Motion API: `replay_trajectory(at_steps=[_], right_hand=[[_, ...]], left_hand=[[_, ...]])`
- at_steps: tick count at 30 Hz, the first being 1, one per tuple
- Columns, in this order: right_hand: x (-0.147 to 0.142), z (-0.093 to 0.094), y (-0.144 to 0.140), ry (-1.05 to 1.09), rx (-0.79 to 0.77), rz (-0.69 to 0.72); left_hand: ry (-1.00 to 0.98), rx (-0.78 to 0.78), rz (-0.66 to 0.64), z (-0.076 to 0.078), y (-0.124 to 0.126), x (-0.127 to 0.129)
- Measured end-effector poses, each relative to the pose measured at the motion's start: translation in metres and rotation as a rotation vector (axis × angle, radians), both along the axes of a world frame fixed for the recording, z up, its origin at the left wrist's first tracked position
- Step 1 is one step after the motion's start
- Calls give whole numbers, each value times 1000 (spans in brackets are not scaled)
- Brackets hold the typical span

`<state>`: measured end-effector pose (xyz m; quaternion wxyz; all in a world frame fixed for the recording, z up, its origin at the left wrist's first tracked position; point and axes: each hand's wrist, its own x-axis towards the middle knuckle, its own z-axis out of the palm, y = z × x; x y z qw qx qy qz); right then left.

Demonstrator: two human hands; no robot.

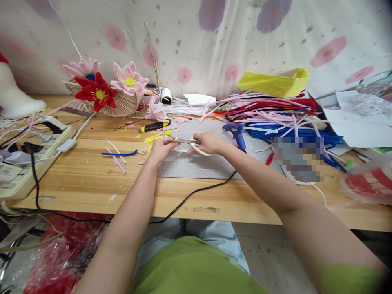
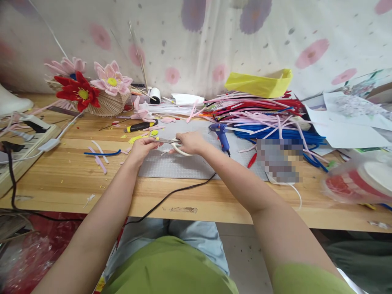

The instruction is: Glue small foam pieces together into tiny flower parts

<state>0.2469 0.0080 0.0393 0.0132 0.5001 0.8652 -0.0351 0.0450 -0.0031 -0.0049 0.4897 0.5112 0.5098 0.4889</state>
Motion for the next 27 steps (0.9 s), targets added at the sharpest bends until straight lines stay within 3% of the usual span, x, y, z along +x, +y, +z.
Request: replay_trajectory(at_steps=[21,27], right_hand=[[3,-4,8,-12,53,-2],[8,-7,18,92,65,-119]], left_hand=[[35,-17,2,2,-1,-4],[-11,-46,9,1,0,-3]])
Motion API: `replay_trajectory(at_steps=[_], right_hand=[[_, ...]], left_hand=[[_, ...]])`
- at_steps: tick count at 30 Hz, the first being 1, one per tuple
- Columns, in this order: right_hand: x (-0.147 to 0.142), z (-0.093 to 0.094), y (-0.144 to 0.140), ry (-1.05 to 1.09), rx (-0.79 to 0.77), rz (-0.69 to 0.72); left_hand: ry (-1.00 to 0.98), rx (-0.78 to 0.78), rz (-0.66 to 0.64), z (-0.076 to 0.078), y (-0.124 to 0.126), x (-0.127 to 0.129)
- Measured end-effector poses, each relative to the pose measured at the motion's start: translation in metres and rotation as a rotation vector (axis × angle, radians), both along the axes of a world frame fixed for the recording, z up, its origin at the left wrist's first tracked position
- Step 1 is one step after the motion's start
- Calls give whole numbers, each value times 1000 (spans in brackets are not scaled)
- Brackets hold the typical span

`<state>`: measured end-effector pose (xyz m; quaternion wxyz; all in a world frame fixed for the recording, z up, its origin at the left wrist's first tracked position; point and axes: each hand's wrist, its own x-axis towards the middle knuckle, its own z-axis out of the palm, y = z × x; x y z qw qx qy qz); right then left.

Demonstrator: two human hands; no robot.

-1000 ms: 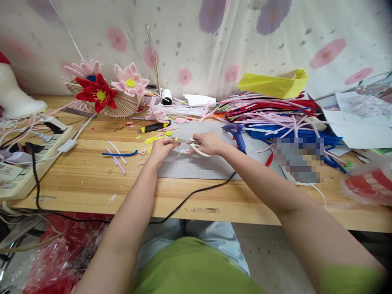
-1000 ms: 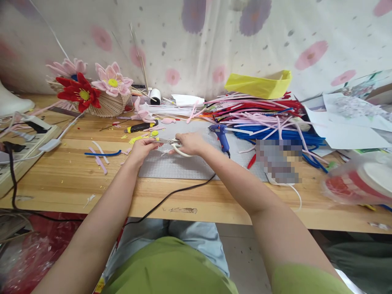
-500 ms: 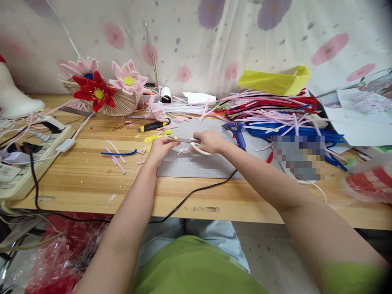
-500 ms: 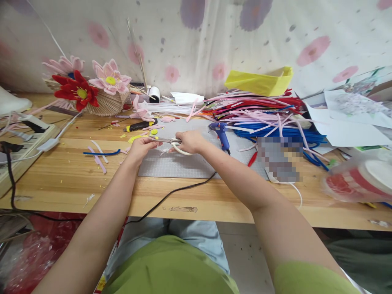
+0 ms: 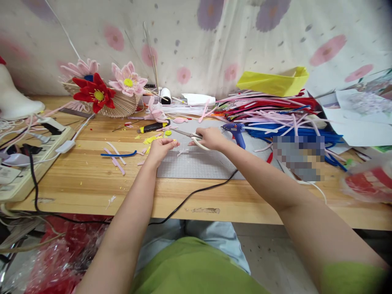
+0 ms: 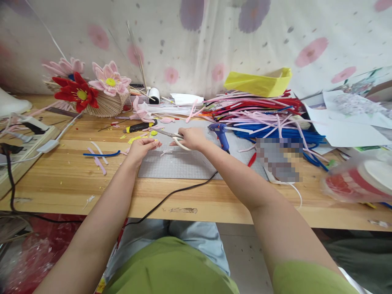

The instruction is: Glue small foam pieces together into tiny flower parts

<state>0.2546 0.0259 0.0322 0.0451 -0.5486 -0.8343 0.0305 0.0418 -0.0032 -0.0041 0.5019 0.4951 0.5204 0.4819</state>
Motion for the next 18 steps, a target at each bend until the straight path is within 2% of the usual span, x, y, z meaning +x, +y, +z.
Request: replay_trajectory(at_steps=[5,7,13,18], right_hand=[[5,1,13,86,-21,-92],[7,3,14,80,-29,-55],[7,7,4,-50,6,181],[7,6,1,-111,36,213]], left_hand=[[8,-19,-18,-1,0,-1],[26,-19,-9,0,-1,0],[34,-11,9,4,-2,2],[45,7,3,8,-3,3]])
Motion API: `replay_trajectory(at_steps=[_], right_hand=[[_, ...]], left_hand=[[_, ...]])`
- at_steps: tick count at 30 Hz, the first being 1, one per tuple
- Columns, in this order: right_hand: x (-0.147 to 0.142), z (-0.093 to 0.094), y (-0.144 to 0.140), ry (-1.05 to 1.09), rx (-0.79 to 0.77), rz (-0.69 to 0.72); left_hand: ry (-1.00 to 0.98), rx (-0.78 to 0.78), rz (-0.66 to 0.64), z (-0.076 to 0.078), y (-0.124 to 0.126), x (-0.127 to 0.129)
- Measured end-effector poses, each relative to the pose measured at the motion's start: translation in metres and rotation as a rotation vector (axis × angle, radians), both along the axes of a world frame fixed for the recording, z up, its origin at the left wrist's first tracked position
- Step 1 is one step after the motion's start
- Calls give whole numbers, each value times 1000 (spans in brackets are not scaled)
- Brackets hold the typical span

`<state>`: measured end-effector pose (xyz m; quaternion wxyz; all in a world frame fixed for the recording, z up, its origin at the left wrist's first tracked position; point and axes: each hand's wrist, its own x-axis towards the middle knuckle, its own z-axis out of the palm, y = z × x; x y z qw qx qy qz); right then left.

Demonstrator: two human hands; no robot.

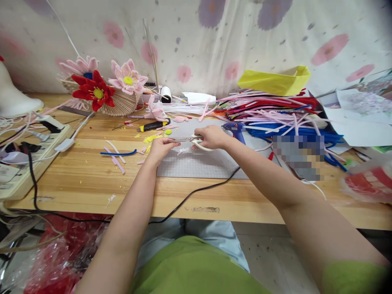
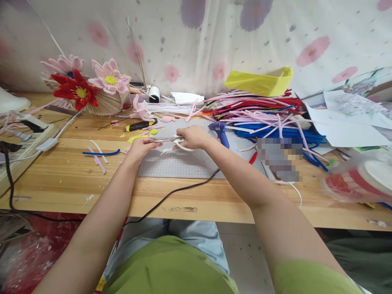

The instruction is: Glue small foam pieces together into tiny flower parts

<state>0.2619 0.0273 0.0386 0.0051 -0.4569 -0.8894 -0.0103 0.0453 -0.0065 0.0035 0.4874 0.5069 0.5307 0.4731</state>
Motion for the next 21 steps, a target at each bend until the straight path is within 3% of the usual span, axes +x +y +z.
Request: replay_trajectory(at_steps=[21], right_hand=[[5,-6,0,-12,96,-15]], left_hand=[[49,-3,28,-3,1,-2]])
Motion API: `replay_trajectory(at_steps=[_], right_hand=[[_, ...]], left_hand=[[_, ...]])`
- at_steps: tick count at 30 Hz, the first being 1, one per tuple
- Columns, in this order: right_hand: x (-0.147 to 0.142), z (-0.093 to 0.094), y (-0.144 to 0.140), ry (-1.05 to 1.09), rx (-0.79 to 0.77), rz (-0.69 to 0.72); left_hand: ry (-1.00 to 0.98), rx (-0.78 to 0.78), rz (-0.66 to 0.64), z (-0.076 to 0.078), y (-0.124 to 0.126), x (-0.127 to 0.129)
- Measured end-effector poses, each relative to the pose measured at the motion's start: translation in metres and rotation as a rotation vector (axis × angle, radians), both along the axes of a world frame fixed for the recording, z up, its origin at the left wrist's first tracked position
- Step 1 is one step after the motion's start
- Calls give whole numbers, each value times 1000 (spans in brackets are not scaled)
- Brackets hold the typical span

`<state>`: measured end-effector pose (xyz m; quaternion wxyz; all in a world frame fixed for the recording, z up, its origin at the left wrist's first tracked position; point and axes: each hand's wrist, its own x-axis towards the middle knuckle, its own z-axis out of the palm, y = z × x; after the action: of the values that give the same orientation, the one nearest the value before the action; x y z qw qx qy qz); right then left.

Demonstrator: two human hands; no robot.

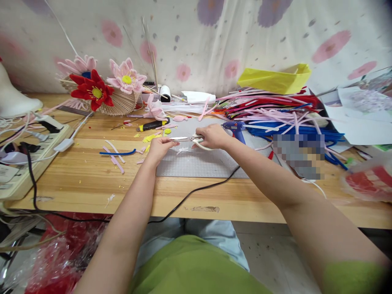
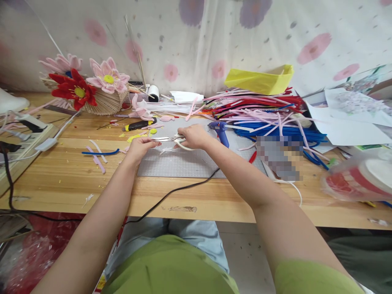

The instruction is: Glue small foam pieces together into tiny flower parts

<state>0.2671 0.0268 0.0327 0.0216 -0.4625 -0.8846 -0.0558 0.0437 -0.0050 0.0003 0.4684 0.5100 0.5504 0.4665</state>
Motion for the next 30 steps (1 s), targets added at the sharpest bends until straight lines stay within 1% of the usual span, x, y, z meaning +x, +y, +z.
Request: replay_trajectory(at_steps=[7,12,14,16,18,19,22,24,26,30], right_hand=[[1,-1,0,-6,-10,-13],[0,-2,-1,-9,-44,-66],[-1,-2,3,27,-61,-118],[-1,0,11,87,-80,-206],[0,3,25,132,-121,-279],[2,5,33,135,-154,-293],[9,8,57,79,-295,-262],[13,8,69,50,-358,-266],[14,6,77,41,-339,-296],[12,-4,83,47,-202,-334]], left_hand=[[6,16,-4,-1,0,-1],[-9,20,-19,-3,1,-1],[-38,10,-8,-3,1,-1],[-80,-17,-2,-2,1,0],[-133,-76,-5,1,-1,1],[-165,-118,-8,3,-2,1],[-270,-254,-32,9,-5,0],[-320,-317,-52,11,-7,-2],[-343,-346,-62,11,-7,-3],[-354,-355,-60,9,-5,-5]])
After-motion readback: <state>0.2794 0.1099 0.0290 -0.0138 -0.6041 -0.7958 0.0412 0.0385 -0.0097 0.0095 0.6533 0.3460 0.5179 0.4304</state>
